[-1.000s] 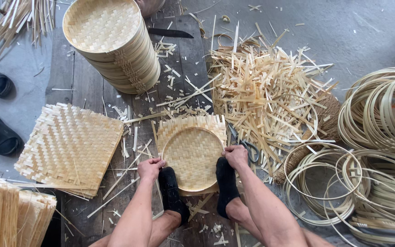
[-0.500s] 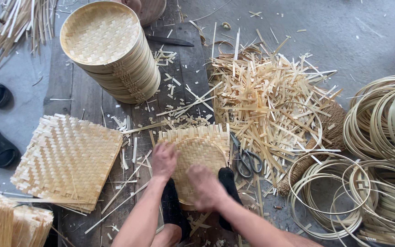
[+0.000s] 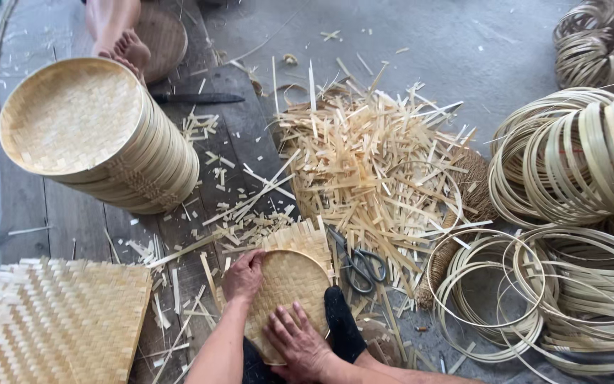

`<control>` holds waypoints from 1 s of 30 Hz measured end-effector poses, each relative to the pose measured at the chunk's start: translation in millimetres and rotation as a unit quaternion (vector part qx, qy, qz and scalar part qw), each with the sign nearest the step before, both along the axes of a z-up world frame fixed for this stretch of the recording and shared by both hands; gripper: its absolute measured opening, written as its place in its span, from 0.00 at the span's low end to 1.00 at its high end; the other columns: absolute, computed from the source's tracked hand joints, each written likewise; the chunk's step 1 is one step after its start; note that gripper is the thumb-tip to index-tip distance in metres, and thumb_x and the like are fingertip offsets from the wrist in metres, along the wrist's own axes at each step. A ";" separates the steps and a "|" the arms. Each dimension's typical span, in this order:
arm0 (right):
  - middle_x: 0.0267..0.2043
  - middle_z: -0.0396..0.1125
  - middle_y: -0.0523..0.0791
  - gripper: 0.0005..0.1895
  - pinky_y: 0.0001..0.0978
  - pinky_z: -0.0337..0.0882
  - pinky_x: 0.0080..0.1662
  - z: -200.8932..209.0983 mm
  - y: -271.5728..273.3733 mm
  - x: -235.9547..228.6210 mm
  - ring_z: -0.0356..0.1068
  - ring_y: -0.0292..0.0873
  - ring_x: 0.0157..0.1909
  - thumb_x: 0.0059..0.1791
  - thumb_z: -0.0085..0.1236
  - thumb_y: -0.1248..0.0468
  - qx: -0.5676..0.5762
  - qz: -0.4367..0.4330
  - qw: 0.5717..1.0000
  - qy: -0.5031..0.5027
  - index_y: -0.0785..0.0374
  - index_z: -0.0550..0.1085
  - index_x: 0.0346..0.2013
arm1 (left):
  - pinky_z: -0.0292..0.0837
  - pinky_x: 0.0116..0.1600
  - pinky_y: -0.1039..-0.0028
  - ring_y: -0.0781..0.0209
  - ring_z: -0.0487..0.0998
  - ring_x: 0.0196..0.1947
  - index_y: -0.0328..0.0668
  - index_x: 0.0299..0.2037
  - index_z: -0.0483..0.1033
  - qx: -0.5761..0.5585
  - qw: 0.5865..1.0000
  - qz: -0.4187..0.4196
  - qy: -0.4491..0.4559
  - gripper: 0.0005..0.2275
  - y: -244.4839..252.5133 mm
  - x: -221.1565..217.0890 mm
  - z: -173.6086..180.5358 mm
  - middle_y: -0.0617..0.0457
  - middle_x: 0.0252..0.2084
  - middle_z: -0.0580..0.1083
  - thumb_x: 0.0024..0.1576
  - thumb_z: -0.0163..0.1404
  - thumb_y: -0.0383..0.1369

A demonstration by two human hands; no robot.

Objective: The person assembles circular bamboo baskets by placing a square woven base into a round frame, trimming the excess bamboo with shears, and handling several items one at a time.

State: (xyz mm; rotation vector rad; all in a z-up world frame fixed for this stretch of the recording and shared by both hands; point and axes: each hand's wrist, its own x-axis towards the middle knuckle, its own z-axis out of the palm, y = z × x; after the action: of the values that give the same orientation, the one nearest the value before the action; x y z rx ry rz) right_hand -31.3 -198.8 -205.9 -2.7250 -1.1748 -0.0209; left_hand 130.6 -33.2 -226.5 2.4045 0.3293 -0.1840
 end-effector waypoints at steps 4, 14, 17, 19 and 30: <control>0.73 0.53 0.61 0.50 0.75 0.41 0.70 -12.1 0.9 -0.9 0.46 0.66 0.77 0.47 0.53 0.34 -0.020 0.004 0.998 -0.054 0.68 0.62 0.71 | 0.76 0.29 0.69 0.62 0.83 0.32 0.75 0.47 0.82 -0.007 0.999 0.009 0.049 0.10 2.2 4.0 -23.4 0.68 0.45 0.82 0.61 0.48 0.51; 0.72 0.51 0.63 0.50 0.74 0.41 0.69 -11.6 9.4 -10.5 0.45 0.68 0.76 0.44 0.59 0.40 -0.014 -0.020 0.999 -0.038 0.71 0.62 0.69 | 0.75 0.44 0.72 0.61 0.77 0.46 0.74 0.49 0.83 -0.015 0.999 -0.010 -0.036 0.11 3.1 15.0 -47.5 0.61 0.52 0.76 0.58 0.54 0.47; 0.71 0.51 0.64 0.49 0.75 0.39 0.68 -15.1 16.7 -14.3 0.44 0.70 0.75 0.41 0.63 0.43 -0.004 -0.048 0.999 -0.010 0.70 0.62 0.68 | 0.75 0.47 0.73 0.64 0.75 0.52 0.74 0.48 0.83 0.002 0.999 -0.048 -0.017 0.11 0.6 16.4 -37.6 0.64 0.56 0.73 0.58 0.52 0.48; 0.70 0.52 0.64 0.50 0.74 0.39 0.68 -17.6 20.2 -11.6 0.44 0.70 0.74 0.40 0.64 0.44 0.011 -0.047 0.999 -0.023 0.68 0.62 0.68 | 0.77 0.48 0.74 0.65 0.76 0.53 0.72 0.48 0.82 -0.029 0.997 -0.075 -0.014 0.10 6.1 22.1 -32.4 0.64 0.57 0.72 0.60 0.50 0.47; 0.61 0.69 0.44 0.19 0.40 0.67 0.63 13.3 -13.4 149.4 0.65 0.47 0.65 0.46 0.57 0.58 0.165 -0.111 0.974 -0.107 0.56 0.76 0.52 | 0.79 0.52 0.66 0.60 0.73 0.55 0.68 0.55 0.75 0.074 0.976 -0.195 -0.068 0.15 11.6 20.7 -35.7 0.66 0.61 0.69 0.62 0.40 0.47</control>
State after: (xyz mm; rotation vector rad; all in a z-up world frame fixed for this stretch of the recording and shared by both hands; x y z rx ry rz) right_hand 118.2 -212.2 -192.5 -2.5819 -0.8148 -0.5024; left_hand 151.4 -21.6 -262.2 2.5938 -0.2020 -0.1742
